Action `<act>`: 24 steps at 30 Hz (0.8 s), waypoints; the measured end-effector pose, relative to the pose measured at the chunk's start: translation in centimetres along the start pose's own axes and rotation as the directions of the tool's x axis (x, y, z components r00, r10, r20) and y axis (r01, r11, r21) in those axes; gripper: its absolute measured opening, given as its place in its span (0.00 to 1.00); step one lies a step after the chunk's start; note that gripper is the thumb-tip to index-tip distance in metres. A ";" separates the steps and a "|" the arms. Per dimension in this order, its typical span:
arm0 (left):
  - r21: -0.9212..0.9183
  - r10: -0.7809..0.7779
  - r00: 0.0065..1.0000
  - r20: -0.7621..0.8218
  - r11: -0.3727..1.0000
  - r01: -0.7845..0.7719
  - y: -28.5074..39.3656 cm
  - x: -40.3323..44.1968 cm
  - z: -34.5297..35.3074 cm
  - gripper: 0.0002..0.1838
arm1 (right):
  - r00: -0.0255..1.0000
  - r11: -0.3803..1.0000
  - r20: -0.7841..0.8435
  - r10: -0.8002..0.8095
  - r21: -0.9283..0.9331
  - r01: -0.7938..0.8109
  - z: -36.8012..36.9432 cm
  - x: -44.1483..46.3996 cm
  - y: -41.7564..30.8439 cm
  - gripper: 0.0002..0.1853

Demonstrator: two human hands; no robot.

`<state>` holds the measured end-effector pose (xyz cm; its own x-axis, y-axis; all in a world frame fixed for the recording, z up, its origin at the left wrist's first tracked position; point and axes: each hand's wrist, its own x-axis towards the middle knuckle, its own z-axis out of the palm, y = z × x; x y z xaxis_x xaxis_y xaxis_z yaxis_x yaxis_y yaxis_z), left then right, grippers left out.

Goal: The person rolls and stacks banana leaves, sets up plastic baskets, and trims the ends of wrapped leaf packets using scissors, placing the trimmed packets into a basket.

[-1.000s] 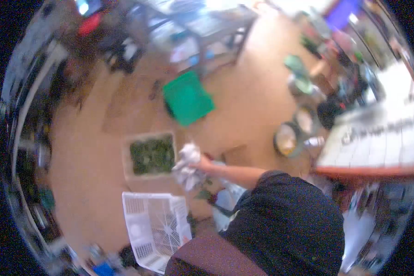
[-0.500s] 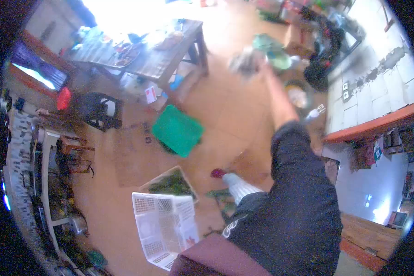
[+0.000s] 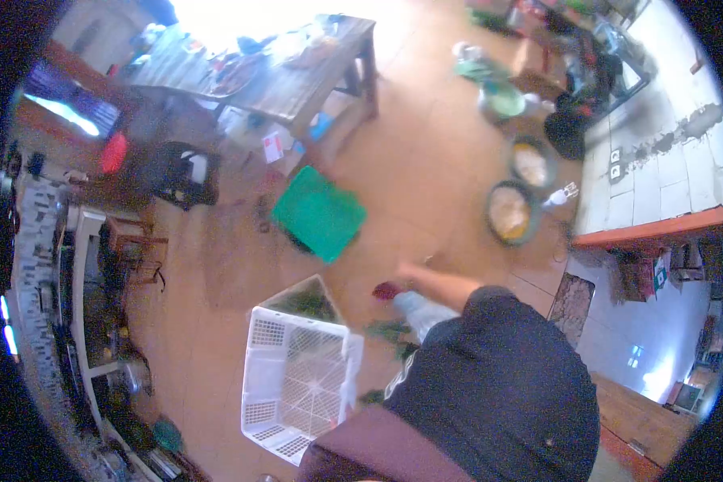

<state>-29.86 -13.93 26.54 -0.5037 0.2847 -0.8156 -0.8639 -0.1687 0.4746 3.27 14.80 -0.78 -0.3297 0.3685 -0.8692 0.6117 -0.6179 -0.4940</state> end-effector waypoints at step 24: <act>-0.553 0.362 0.804 -0.472 0.589 -0.590 -10.1 8.4 -1.8 0.12 | 0.965 0.740 0.260 -0.016 -0.647 0.187 -10.9 20.2 -9.6 0.09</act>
<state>-25.36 -11.51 14.30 -0.7165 -0.2774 -0.6400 -0.2103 -0.7889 0.5774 -1.40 35.76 -13.36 -0.5152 0.1854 -0.8368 0.8559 0.0609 -0.5135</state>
